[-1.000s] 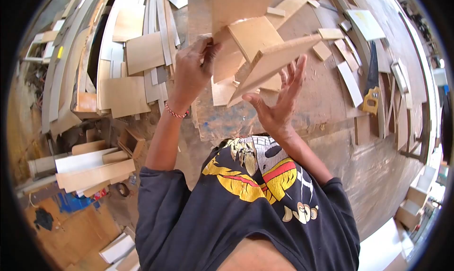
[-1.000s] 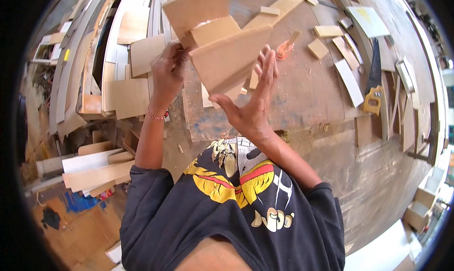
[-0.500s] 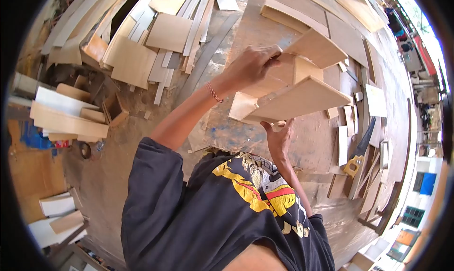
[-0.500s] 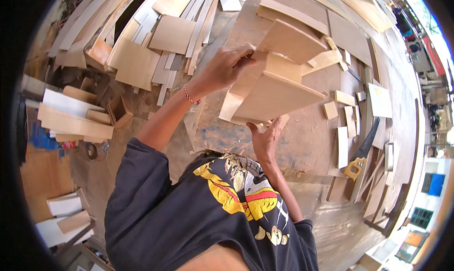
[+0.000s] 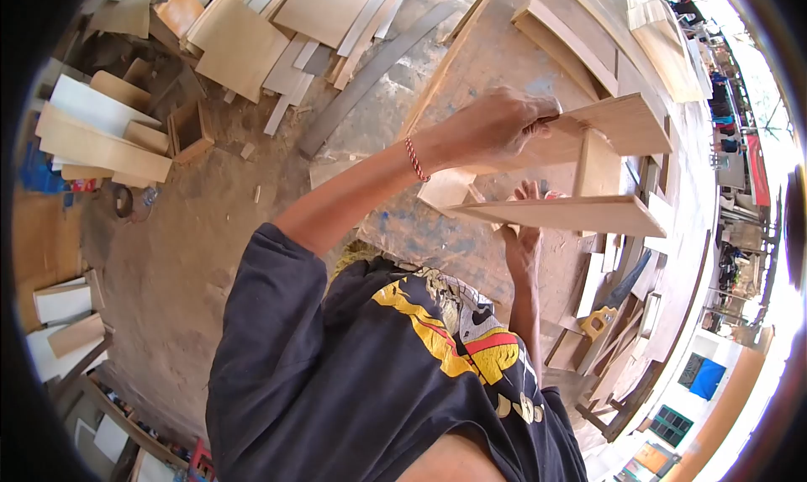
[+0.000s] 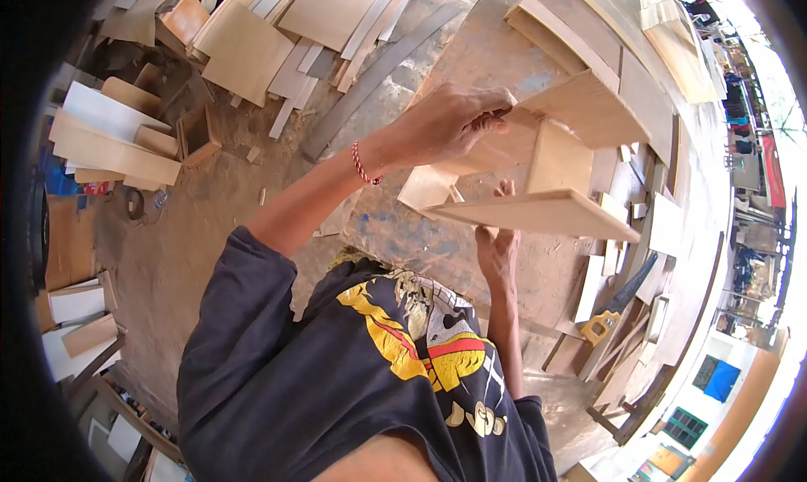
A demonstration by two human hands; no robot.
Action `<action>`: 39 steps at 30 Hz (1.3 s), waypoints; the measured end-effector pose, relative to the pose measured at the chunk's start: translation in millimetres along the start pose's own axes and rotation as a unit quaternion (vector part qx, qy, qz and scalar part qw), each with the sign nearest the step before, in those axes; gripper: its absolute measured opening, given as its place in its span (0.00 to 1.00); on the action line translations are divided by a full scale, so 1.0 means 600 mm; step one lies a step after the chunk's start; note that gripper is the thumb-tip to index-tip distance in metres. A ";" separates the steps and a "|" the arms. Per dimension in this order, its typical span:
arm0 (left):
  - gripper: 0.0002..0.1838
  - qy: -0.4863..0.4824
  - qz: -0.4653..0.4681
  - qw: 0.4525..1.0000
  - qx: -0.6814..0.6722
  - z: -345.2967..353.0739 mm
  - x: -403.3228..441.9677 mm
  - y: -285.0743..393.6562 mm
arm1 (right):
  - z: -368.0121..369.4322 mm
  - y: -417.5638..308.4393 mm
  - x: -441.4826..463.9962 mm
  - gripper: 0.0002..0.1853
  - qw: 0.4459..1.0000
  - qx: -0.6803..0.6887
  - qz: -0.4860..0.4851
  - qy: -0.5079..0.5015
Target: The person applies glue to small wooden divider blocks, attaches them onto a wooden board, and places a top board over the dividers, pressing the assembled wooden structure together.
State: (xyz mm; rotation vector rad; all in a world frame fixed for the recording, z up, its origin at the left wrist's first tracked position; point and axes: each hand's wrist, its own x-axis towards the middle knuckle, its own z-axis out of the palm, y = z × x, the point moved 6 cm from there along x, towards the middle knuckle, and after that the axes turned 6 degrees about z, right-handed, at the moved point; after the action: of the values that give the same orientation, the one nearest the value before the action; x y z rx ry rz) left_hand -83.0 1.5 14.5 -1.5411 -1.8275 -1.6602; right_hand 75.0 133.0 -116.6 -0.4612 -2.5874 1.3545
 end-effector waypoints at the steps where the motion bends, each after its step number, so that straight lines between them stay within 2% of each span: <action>1: 0.05 0.001 -0.004 1.000 0.002 0.002 -0.001 -0.002 | -0.001 0.005 0.012 0.39 0.992 0.124 0.037 -0.011; 2: 0.06 0.001 -0.006 1.000 0.005 0.003 0.000 -0.003 | 0.001 -0.005 0.023 0.43 0.988 0.132 0.034 -0.072; 6: 0.06 0.010 -0.003 1.000 0.012 0.001 0.001 0.002 | -0.011 -0.026 0.034 0.45 0.987 0.041 0.066 -0.139; 7: 0.07 -0.003 -0.012 1.000 0.018 0.003 0.001 0.002 | -0.018 -0.019 0.031 0.45 0.987 0.042 0.067 -0.139; 9: 0.07 -0.017 -0.022 0.999 0.022 0.010 0.000 0.001 | -0.021 -0.016 0.022 0.45 0.980 -0.050 0.027 -0.189; 11: 0.07 -0.013 -0.016 1.000 0.016 0.015 -0.002 0.002 | -0.019 0.010 0.024 0.42 0.973 -0.053 0.052 -0.217; 13: 0.07 -0.025 -0.026 0.999 0.019 0.018 -0.002 0.002 | -0.018 0.047 0.043 0.39 0.977 0.060 0.127 -0.163; 14: 0.07 -0.038 -0.034 0.998 0.023 0.020 -0.002 0.001 | -0.019 0.057 0.054 0.35 0.983 0.083 0.110 -0.119; 17: 0.08 -0.034 -0.024 0.999 0.010 0.024 -0.004 0.005 | 0.000 0.084 0.095 0.31 0.984 0.114 0.094 -0.099; 18: 0.08 -0.033 -0.027 0.999 0.010 0.022 -0.004 0.005 | 0.008 0.095 0.101 0.24 0.976 0.158 0.144 -0.050; 19: 0.08 -0.033 -0.023 0.999 0.004 0.021 -0.003 0.008 | 0.006 0.093 0.113 0.24 0.975 0.156 0.146 -0.054; 20: 0.08 -0.032 -0.020 0.999 -0.001 0.021 -0.002 0.010 | 0.010 0.105 0.120 0.22 0.968 -0.013 0.221 -0.118; 22: 0.08 -0.031 -0.031 0.999 -0.007 0.025 -0.005 0.009 | 0.023 0.075 0.123 0.14 0.995 -0.068 0.067 -0.043; 23: 0.08 -0.031 -0.038 0.999 -0.012 0.026 -0.006 0.008 | 0.027 0.065 0.122 0.14 0.997 -0.071 0.036 -0.022; 30: 0.14 -0.024 -0.093 0.995 0.006 0.018 -0.029 0.007 | 0.050 0.043 0.131 0.13 0.996 0.040 0.070 -0.025; 32: 0.18 0.197 -0.087 0.976 0.020 -0.027 -0.054 0.018 | 0.056 0.039 0.133 0.12 0.995 0.057 0.075 -0.030; 34: 0.20 0.234 -0.131 0.963 0.037 -0.040 -0.125 0.014 | 0.063 0.041 0.137 0.12 0.994 0.071 0.079 -0.037; 38: 0.19 0.182 -0.324 0.925 0.084 0.010 -0.300 0.016 | 0.069 0.041 0.138 0.10 0.995 0.051 0.059 -0.056; 39: 0.19 0.187 -0.327 0.922 0.084 0.023 -0.317 0.029 | 0.070 0.037 0.140 0.10 0.997 0.037 0.045 -0.058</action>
State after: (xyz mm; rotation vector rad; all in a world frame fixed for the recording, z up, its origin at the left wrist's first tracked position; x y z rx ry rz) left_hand 16.7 -90.3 -120.6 -0.4930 -2.3107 -1.8125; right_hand -12.0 142.2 -157.1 -0.5055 -2.6270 1.5437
